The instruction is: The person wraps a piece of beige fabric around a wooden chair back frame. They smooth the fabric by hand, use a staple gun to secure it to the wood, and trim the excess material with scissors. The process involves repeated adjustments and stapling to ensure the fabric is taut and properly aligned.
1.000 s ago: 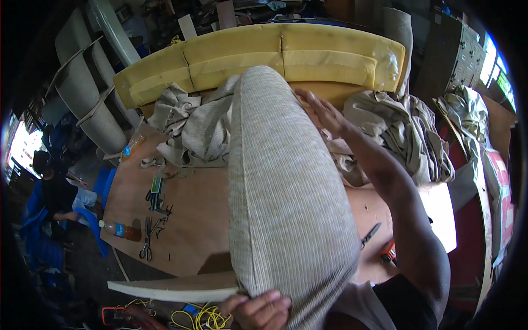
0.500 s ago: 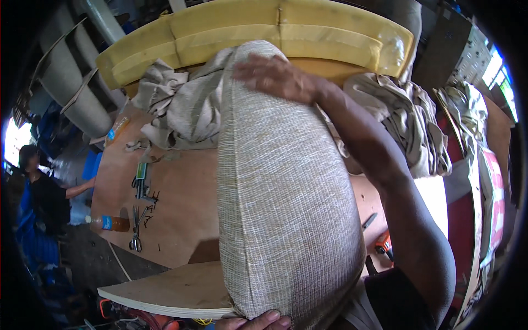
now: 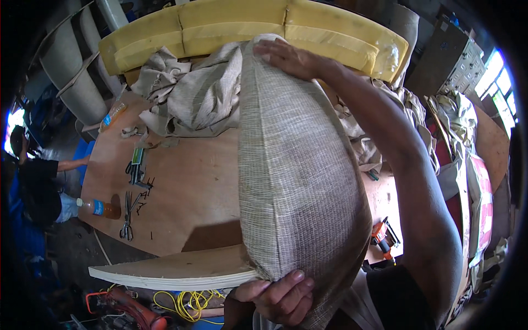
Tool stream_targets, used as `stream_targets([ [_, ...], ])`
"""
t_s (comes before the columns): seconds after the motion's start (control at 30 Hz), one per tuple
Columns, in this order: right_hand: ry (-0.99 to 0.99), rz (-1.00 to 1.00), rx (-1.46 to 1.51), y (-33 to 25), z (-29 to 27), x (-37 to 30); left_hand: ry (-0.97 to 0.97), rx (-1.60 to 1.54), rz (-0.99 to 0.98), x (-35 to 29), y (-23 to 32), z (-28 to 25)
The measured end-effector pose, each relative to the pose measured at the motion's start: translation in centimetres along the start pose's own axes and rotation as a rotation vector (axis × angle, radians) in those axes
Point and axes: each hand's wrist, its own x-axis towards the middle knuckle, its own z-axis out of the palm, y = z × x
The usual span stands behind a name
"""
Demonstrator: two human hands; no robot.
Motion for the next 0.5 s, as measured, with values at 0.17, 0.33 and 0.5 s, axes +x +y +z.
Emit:
stream_targets([
  [0.17, -0.047, -0.535, 0.073, -12.6, 0.5, -8.2, -0.106, -0.017, -0.009, -1.6, 0.9, -2.1],
  [0.33, -0.138, -0.757, 0.185, -19.8, -2.6, -14.9, -0.022, 0.029, 0.053, 1.6, -0.9, -1.7],
  [0.5, 0.28, 0.317, 0.335, -4.8, -0.5, -12.8, -0.299, -0.049, 0.046, 3.1, -1.8, -3.1],
])
